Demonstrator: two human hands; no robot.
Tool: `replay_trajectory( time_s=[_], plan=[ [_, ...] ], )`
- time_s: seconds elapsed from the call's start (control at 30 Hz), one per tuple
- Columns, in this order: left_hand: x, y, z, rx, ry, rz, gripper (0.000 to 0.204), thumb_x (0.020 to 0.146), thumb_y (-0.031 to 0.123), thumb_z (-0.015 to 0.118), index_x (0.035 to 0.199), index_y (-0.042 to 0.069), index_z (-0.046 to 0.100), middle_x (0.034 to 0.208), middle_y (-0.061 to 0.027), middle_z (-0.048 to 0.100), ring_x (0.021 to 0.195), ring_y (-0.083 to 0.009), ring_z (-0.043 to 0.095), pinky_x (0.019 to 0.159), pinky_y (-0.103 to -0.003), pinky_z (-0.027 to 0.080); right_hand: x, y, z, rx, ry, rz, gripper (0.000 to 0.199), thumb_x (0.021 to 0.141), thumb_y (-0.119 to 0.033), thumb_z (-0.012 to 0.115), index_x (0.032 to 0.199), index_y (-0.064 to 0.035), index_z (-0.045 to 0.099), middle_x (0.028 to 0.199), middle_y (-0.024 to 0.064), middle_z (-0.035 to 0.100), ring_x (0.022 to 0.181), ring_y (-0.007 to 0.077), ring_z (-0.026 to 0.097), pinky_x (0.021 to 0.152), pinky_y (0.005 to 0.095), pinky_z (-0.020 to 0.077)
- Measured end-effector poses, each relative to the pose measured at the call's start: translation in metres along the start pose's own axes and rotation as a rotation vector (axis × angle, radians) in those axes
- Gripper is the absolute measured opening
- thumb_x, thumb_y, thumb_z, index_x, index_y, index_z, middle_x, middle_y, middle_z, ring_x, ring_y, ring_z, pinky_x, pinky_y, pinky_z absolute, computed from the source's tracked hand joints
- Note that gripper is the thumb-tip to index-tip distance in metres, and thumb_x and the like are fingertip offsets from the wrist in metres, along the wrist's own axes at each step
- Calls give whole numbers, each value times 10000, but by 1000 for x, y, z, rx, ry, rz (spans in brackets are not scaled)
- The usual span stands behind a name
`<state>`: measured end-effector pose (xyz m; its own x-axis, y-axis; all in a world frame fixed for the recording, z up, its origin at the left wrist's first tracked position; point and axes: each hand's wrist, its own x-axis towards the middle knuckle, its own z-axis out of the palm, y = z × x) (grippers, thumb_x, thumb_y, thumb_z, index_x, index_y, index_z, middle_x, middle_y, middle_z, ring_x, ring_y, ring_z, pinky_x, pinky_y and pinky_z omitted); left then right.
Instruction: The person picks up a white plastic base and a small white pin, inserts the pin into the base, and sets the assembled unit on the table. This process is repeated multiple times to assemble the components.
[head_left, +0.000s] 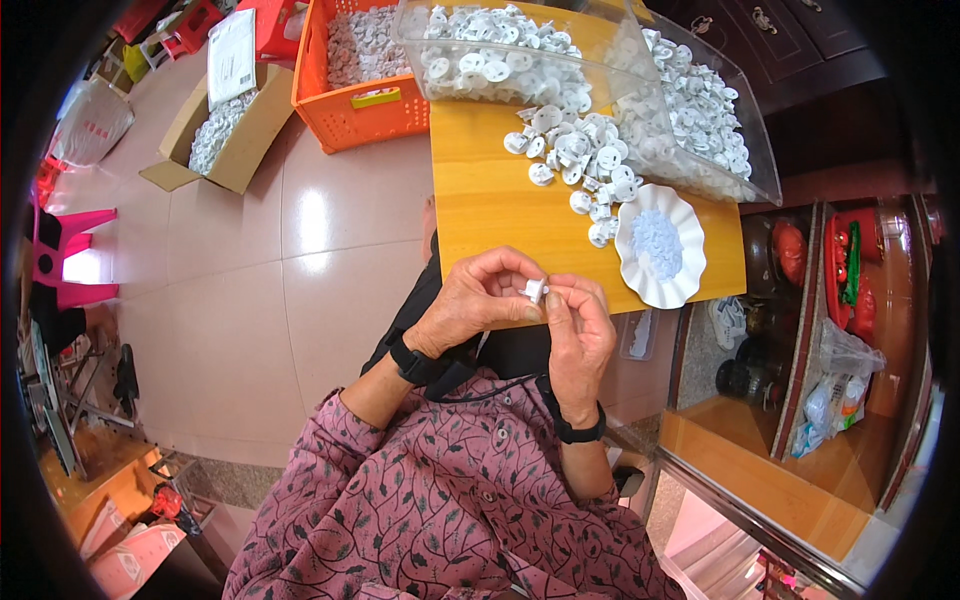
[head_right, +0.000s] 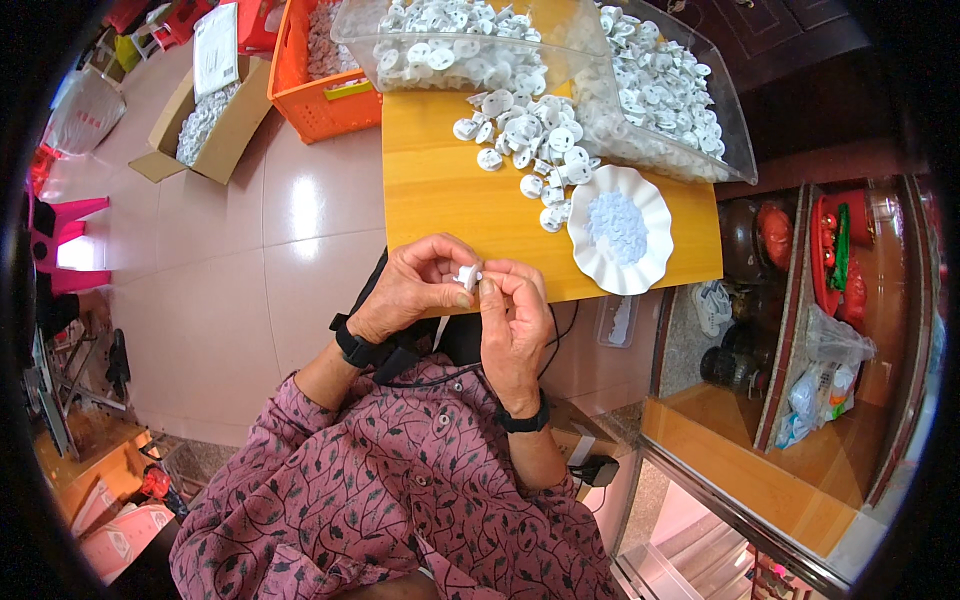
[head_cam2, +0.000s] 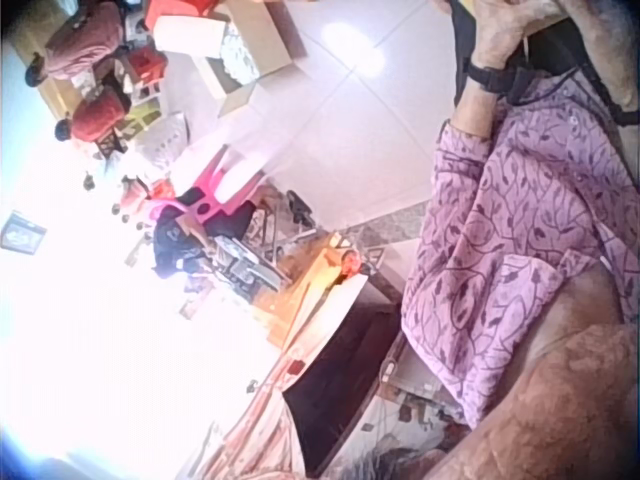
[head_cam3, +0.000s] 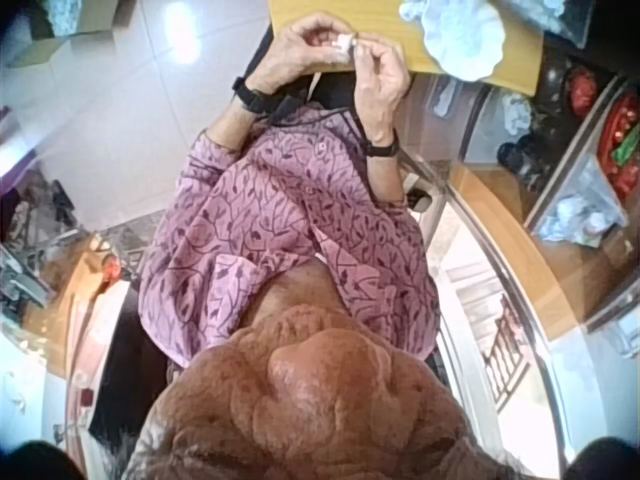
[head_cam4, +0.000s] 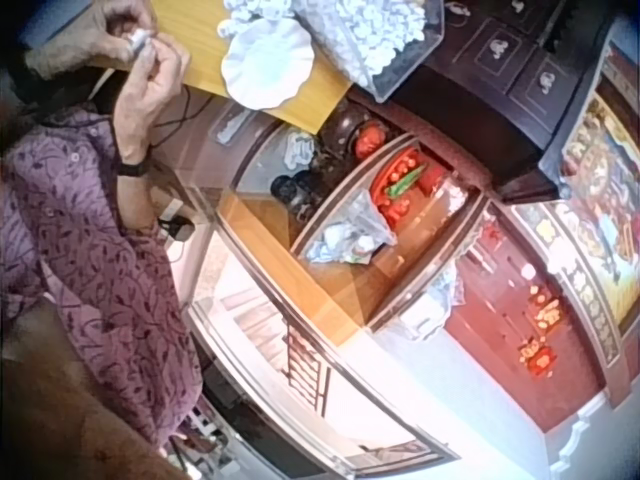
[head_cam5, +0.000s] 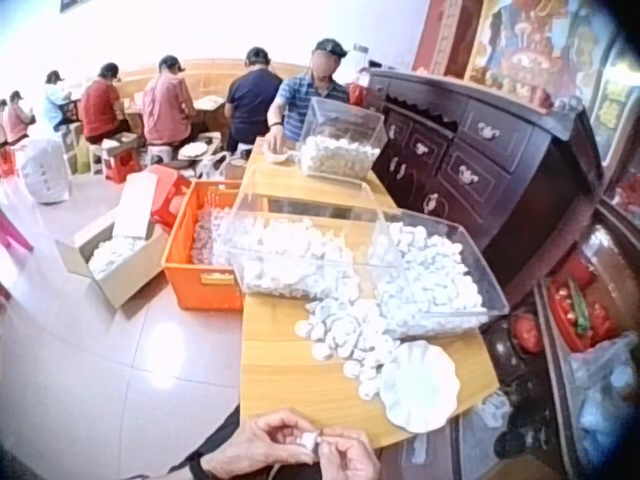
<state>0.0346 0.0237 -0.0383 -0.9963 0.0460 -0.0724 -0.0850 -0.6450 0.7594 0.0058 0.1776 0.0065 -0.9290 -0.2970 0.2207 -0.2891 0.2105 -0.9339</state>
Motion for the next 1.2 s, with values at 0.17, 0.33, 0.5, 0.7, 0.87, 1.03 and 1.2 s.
replay_trajectory(
  time_s=[0.17,0.33,0.5,0.7,0.87,1.03,1.2],
  plan=[
    [2,-1,1,2,26,0,327,817,-4,767,1106,2,613,998,-43,665,904,-109,645,825,-258,554,-4,6,-2,-1,-8,31,51,932,-30,614,941,20,610,1038,123,628,869,172,596,753,275,484],
    [29,24,-2,249,116,1,291,882,65,721,1143,-6,614,969,-55,674,838,-120,649,733,-269,544,-13,18,-7,-15,0,65,53,918,-9,616,950,32,608,1039,126,632,836,171,608,723,277,504],
    [83,105,13,626,150,256,308,892,103,718,1151,-31,618,934,-78,686,790,-130,653,734,-258,539,-16,16,-16,-88,34,29,69,903,13,625,969,31,613,1034,132,632,848,188,628,732,284,517],
    [157,158,2,643,316,516,460,910,178,720,1251,-91,570,1071,-147,670,973,-199,683,877,-281,550,-12,22,-29,-260,132,-97,81,892,16,636,971,23,621,1015,143,629,847,239,639,731,310,527],
    [172,168,-20,904,432,540,391,931,211,683,1189,-78,630,1076,-146,679,944,-192,675,878,-287,536,-9,29,-49,-353,227,-77,65,899,3,622,962,18,622,1005,149,629,874,275,638,763,350,526],
    [188,179,-38,1270,571,577,442,918,277,660,1162,-91,639,1026,-130,694,884,-189,660,780,-294,517,-5,36,-59,-402,254,-86,69,898,-6,625,961,19,619,1001,160,619,918,305,625,805,379,516],
    [220,209,-40,1619,468,182,586,833,432,714,923,-142,637,903,-172,686,885,-221,621,701,-332,492,-4,41,-58,-391,241,-87,71,900,-10,620,963,23,616,1004,163,615,920,310,625,803,380,516]
  ],
)
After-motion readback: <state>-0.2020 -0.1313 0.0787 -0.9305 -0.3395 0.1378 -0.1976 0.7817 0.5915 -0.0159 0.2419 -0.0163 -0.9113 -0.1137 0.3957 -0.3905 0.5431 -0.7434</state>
